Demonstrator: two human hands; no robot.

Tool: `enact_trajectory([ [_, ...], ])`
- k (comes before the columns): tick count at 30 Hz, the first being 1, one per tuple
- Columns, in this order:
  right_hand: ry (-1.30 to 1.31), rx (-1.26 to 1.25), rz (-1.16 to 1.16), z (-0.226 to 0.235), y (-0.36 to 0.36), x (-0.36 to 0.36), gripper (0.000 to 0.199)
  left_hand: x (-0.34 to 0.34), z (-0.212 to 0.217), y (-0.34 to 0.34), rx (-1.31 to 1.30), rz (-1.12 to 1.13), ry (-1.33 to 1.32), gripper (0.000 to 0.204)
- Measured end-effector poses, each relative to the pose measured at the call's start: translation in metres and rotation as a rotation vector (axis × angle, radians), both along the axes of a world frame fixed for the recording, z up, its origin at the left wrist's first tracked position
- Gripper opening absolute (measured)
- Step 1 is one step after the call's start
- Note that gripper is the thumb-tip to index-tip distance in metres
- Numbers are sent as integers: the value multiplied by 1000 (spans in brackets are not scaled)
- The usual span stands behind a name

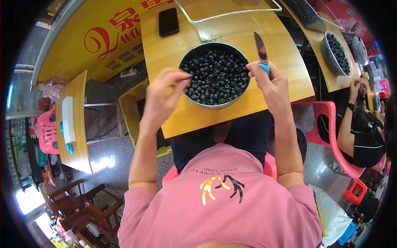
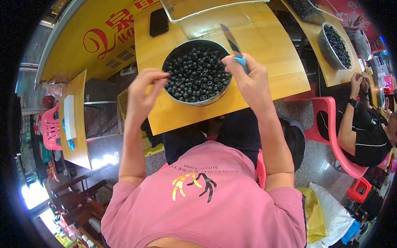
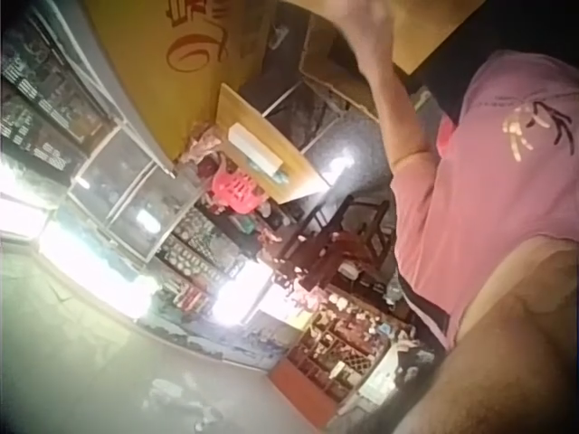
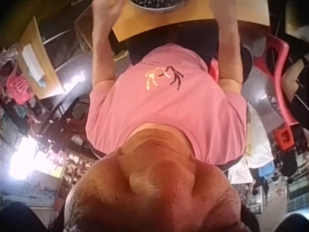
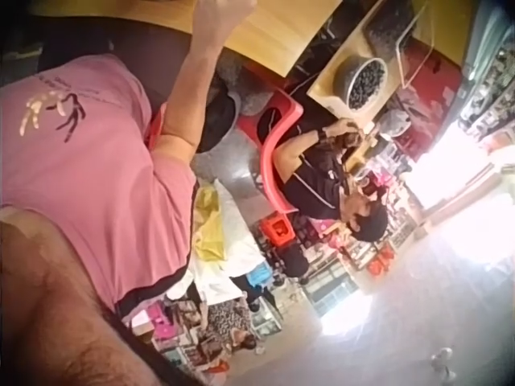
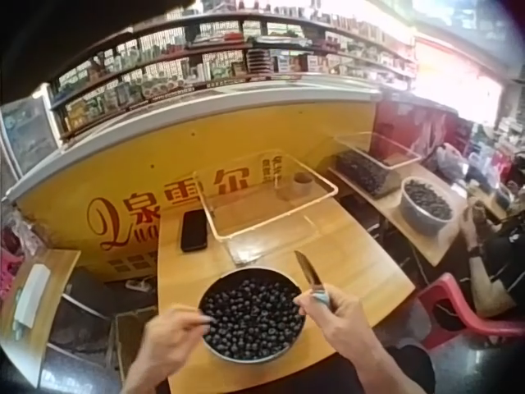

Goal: The person is using a small knife to remove pits or stems from small black fruits in a bowl.

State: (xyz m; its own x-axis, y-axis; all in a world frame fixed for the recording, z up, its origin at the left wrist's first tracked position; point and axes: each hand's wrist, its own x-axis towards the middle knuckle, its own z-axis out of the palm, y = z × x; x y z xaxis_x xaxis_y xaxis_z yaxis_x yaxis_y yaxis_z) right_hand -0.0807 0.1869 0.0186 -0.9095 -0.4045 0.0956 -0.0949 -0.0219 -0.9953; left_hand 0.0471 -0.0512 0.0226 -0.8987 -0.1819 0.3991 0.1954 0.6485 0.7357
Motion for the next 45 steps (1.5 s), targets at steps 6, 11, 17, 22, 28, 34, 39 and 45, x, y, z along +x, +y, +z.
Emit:
enact_trajectory([
  [6, 28, 54, 66, 5, -2, 12, 22, -63, -27, 39, -348, -168, -125, 15],
  [11, 43, 54, 60, -2, 3, 11, 24, -63, -31, 44, -505, -215, -200, 20],
  [17, -24, 43, 117, -6, -4, 11, 24, -43, -7, 40, 252, -186, -225, 20],
  [22, -114, -58, 242, -4, -18, 19, 22, -32, 2, 47, 617, -214, -132, 22],
  [28, -176, -169, 224, 2, -23, 27, 22, -28, 5, 55, 829, -159, -32, 20],
  [34, -207, -255, 259, 12, -26, 31, 22, -25, -5, 60, 834, -186, -52, 20],
  [39, -243, -230, 291, 13, -25, 28, 21, -21, -5, 63, 839, -134, -84, 20],
  [45, -295, -256, 268, 9, -27, 27, 18, -19, -9, 62, 849, -143, -52, 19],
])
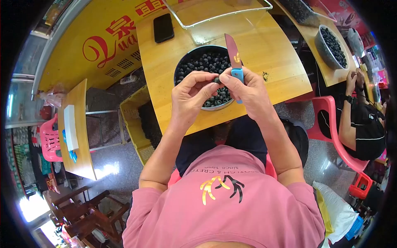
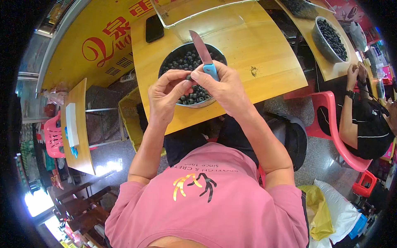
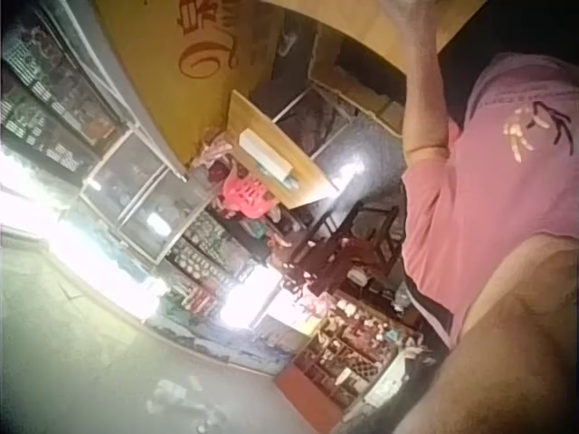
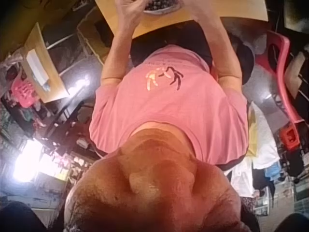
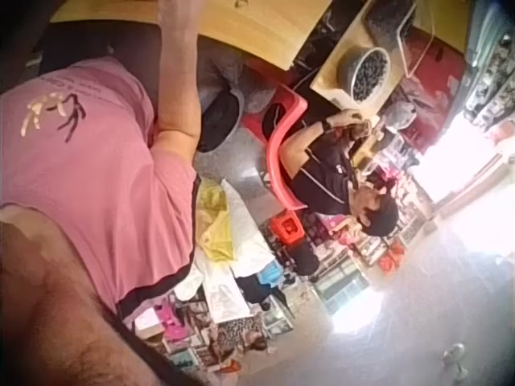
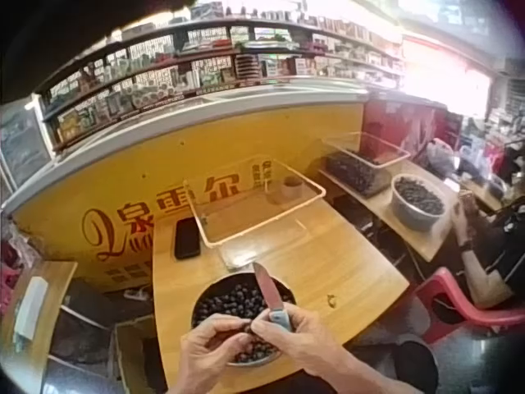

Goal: The person is using a small knife to remove pits or stems from small black fruits in a bowl.

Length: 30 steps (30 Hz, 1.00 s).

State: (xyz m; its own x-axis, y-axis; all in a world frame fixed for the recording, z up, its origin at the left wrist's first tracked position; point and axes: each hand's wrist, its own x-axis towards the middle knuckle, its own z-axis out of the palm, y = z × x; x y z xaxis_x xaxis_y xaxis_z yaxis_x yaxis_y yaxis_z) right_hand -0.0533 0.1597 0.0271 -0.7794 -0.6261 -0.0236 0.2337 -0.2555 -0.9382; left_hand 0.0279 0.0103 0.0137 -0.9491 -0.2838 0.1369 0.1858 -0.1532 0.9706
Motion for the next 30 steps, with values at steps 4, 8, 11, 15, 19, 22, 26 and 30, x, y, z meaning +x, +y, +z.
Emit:
enact_trajectory([
  [4, -1, 5, -5, 0, -2, 0, 17, 1, -3, -2, 17, -13, 25, 18],
  [8, 77, 78, 9, -1, -5, 1, 17, 2, -1, 3, -111, 59, 63, 20],
  [11, 98, 111, -12, 0, -6, 1, 17, 2, 0, 5, -153, 89, 41, 21],
  [15, 36, 98, -13, -1, -4, 1, 16, 2, -2, 1, -154, 68, 49, 20],
  [19, -29, 63, 16, -1, -3, 1, 16, 3, -2, -1, -112, 66, 54, 19],
  [22, -37, 34, 4, 0, -5, 2, 18, 3, -3, 2, 11, 83, 19, 17],
  [26, -67, -15, 30, -1, -4, 2, 17, 3, -7, 7, 254, 62, 23, 14],
  [30, 69, 33, 8, 4, -3, 5, 17, 3, -7, 6, 376, 49, 21, 13],
])
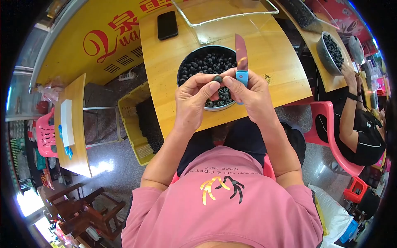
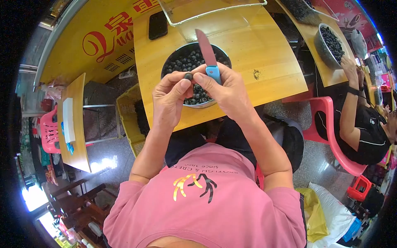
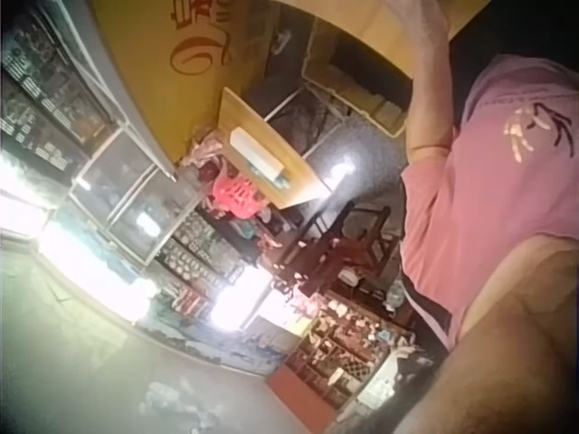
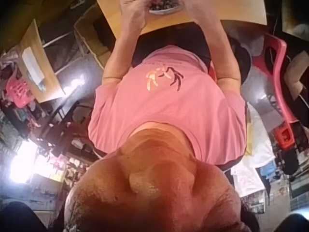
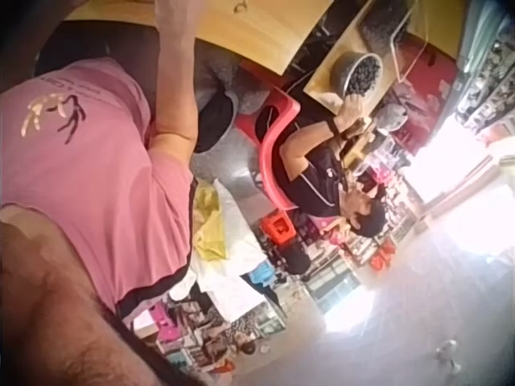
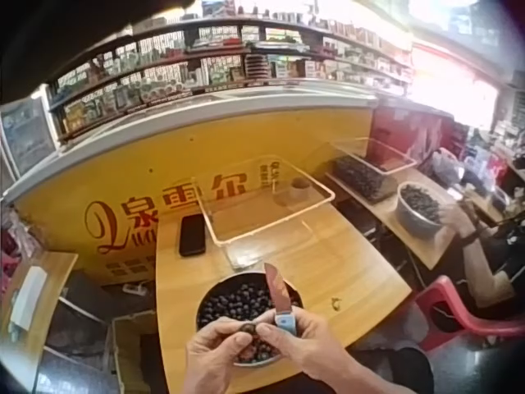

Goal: The person is using a small knife to remove pits or stems from small black fruits in a bowl.

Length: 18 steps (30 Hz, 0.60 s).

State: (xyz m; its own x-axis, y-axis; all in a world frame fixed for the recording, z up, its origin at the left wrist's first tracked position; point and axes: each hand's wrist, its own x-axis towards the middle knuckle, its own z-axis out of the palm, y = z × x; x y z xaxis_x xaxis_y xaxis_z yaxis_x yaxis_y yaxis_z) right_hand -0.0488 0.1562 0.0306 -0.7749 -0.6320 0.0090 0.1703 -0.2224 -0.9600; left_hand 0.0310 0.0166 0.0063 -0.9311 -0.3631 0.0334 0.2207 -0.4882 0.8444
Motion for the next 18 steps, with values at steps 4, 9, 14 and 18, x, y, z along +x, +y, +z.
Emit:
enact_trajectory([
  [4, 366, 126, -109, 0, -1, 2, 17, -1, -1, -2, 62, 10, 1, 16],
  [9, 870, 365, -136, 7, 3, 1, 16, -2, -3, -1, 77, 18, 70, 17],
  [14, 937, 350, -172, 1, -1, 2, 15, -4, -1, 0, 82, 21, 55, 14],
  [18, 993, 361, -207, -2, -3, 0, 15, -4, -2, 0, 102, 16, 72, 14],
])
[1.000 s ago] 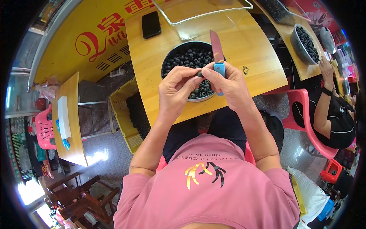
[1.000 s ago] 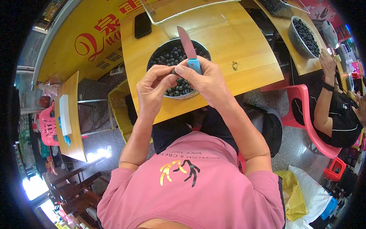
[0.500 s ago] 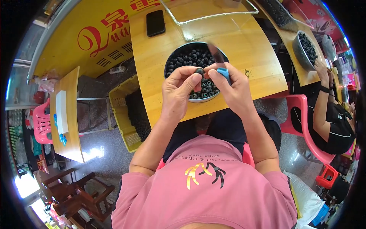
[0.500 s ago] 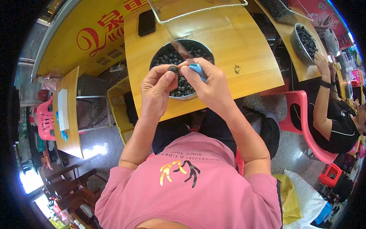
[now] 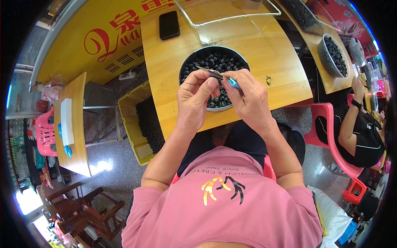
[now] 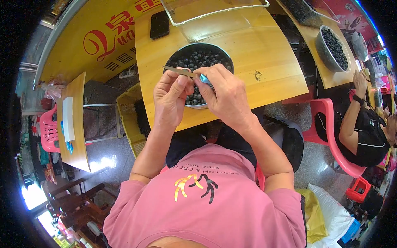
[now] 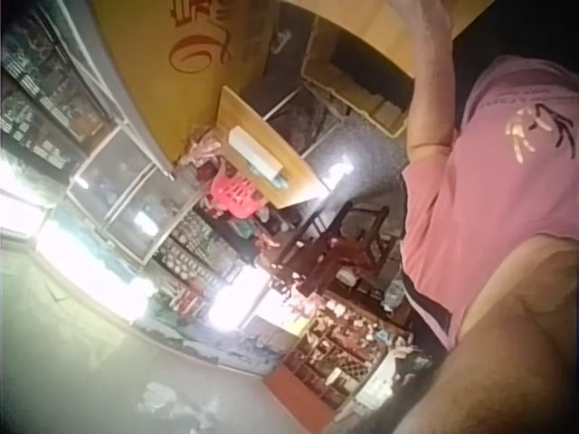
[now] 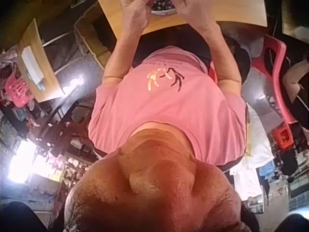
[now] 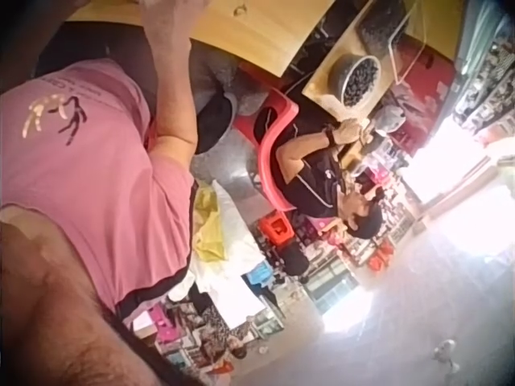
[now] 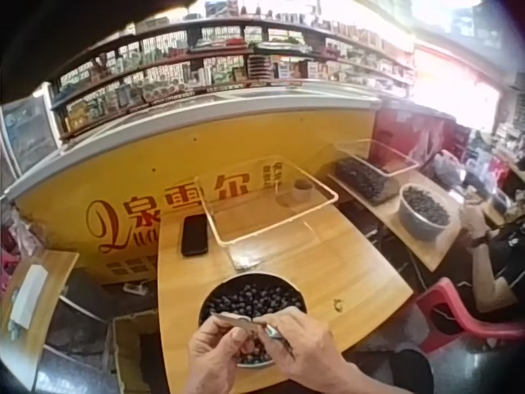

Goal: The person is using a small knife to remove pits or stems from small black fruits in a bowl.

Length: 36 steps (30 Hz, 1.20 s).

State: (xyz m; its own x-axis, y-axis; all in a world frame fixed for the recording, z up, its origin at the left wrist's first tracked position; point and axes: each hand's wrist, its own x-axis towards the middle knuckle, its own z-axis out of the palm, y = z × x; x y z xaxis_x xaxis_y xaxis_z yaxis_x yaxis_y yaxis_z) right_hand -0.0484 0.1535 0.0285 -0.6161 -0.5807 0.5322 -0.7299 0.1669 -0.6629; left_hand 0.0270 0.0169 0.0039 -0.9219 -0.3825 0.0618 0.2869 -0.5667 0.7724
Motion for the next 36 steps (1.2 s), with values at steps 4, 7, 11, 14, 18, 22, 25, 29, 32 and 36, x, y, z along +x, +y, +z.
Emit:
enact_trajectory([
  [4, 18, -12, -7, 0, -1, 1, 15, -1, -3, 0, 19, -13, 22, 14],
  [7, 72, -21, -17, -3, -3, 0, 15, 0, -3, -2, 7, -18, 61, 13],
  [11, 118, 91, -121, -17, -3, -9, 15, 7, 5, -1, -83, -58, 165, 13],
  [14, 61, 135, -201, -17, -1, -16, 15, 8, 12, 2, -138, -89, 271, 12],
  [18, -461, -75, 24, 9, -2, 3, 22, 10, 0, -2, 39, -54, 104, 14],
  [22, -752, -181, 210, 15, -8, 8, 23, 10, 0, 2, 97, -43, 54, 14],
  [25, -872, -263, 288, 10, -11, 8, 24, 12, -4, -2, 96, -81, 92, 14],
  [29, -897, -260, 258, 6, -16, 11, 25, 18, -2, -7, 120, -124, 94, 15],
  [32, -856, -222, 163, 12, -17, 12, 25, 25, -4, -21, 77, -65, 109, 16],
  [36, -886, -262, 25, 5, 6, -3, 26, 55, -1, -66, -318, 298, 55, 15],
])
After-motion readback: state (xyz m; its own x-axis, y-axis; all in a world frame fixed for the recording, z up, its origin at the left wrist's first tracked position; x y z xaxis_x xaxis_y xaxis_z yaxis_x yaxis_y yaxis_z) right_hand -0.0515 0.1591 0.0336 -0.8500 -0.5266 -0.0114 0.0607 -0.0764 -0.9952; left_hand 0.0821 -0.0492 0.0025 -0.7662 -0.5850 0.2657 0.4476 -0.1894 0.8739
